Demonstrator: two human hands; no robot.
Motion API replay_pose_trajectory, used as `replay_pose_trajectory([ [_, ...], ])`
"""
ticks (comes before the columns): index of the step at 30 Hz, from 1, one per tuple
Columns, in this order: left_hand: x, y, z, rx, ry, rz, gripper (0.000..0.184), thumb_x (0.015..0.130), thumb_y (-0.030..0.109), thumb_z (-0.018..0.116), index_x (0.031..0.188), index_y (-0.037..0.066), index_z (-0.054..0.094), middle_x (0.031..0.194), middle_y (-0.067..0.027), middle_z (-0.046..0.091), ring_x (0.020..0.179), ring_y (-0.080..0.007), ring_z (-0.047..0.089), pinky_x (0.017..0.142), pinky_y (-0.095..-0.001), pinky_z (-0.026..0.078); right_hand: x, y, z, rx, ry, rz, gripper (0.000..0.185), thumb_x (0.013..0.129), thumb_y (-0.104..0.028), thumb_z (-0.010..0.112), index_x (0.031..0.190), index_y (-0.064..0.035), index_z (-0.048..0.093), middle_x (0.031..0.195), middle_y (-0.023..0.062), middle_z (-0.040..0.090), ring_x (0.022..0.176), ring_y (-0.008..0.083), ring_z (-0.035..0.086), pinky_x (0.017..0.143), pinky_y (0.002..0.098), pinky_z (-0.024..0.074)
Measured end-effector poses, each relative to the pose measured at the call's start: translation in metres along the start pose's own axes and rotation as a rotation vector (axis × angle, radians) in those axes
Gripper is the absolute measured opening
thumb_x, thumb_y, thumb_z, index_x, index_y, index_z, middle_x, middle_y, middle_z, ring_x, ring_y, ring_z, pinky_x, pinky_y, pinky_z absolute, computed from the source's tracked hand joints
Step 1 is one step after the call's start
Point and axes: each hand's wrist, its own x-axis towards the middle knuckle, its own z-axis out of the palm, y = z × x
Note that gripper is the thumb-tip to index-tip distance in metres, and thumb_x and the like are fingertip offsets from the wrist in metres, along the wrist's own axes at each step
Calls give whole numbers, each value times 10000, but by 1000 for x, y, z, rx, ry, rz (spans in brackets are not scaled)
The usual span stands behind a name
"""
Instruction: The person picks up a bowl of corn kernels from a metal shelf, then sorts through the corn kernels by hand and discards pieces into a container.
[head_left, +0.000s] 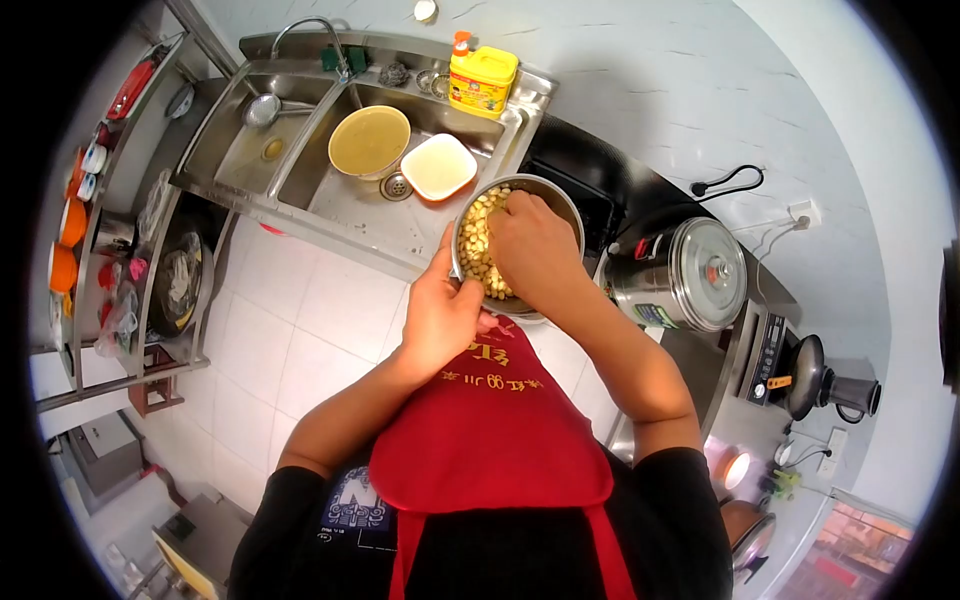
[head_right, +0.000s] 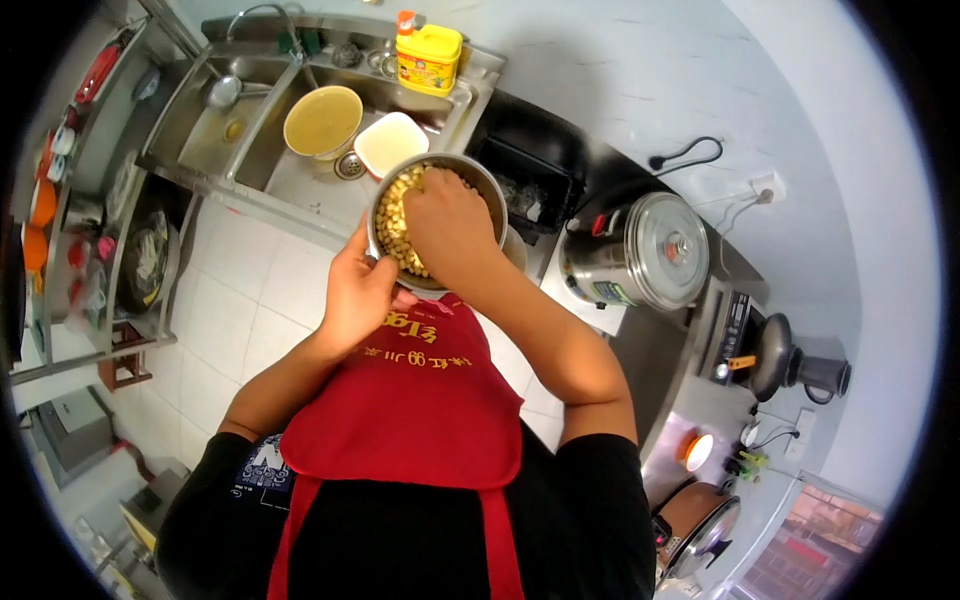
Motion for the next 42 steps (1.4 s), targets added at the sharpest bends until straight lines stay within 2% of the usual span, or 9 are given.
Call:
replay_pose_trajectory([
  [5, 2, 1, -1, -24, 7, -10, 733, 952, -29, 455, 1625, 39, 171, 1061, -170, 716, 622, -184, 718, 565, -283, 601, -6, 9, -20, 322, 179, 1, 102, 868, -107, 720, 909, -14, 711, 949, 93, 686, 878, 247, 687, 742, 370, 561],
  [8, 5, -3, 0, -34, 38, -14, 649, 945, -22, 424, 1578, 58, 307, 990, -188, 713, 606, -212, 719, 537, -286, 613, -22, 22, -38, 992, 66, 405, 94, 931, -76, 730, 974, 7, 717, 928, 59, 731, 777, 108, 688, 677, 270, 564],
  [12, 7, -2, 3, -29, 40, -31, 588, 952, -16, 425, 1534, 38, 360, 963, -197, 712, 603, -218, 719, 529, -292, 613, -50, 57, -40, 1549, 172, 632, 117, 962, -33, 678, 1059, 32, 683, 935, 117, 730, 759, 163, 700, 706, 282, 605],
  [19, 15, -3, 7, 21, 13, -69, 501, 942, -19, 442, 1443, -14, 431, 976, -219, 715, 616, -250, 730, 540, -315, 630, -105, 119, -4, 1703, 356, 795, 197, 947, -29, 689, 1129, 47, 684, 931, 104, 716, 772, 177, 700, 745, 276, 598],
  [21, 14, -2, 11, 48, 36, -82, 488, 942, -19, 441, 1430, -18, 440, 994, -224, 714, 618, -248, 730, 543, -317, 631, -116, 130, 7, 1666, 363, 821, 230, 956, -47, 683, 1157, 65, 684, 988, 123, 721, 812, 178, 708, 779, 283, 591],
  [25, 14, -1, 16, 73, 6, -73, 634, 963, -20, 433, 1575, 16, 273, 959, -195, 719, 625, -216, 725, 551, -312, 618, -127, 156, 49, 816, 180, 763, 221, 977, -67, 639, 1156, 41, 711, 1066, 130, 746, 969, 201, 721, 881, 316, 564],
  [27, 14, -3, 16, 82, 0, -77, 640, 962, -21, 434, 1578, 17, 267, 971, -193, 719, 625, -212, 723, 552, -311, 618, -128, 158, 57, 252, 322, 443, 226, 963, -87, 663, 1164, -3, 722, 1052, 115, 757, 959, 160, 710, 869, 291, 545],
  [34, 8, 2, 21, 118, -7, -40, 669, 955, -39, 423, 1596, 27, 241, 1010, -184, 715, 645, -187, 720, 564, -291, 609, -95, 95, -21, 580, 479, 504, 182, 866, -59, 753, 1039, -1, 756, 943, 127, 745, 750, 186, 698, 718, 289, 554],
  [42, 0, -2, 28, 56, -31, 8, 643, 950, -52, 415, 1572, 22, 269, 1068, -174, 706, 646, -170, 711, 566, -268, 597, -50, 38, -18, 270, 174, 145, 168, 871, -170, 732, 1022, -97, 742, 939, 84, 653, 885, 280, 671, 755, 391, 552],
])
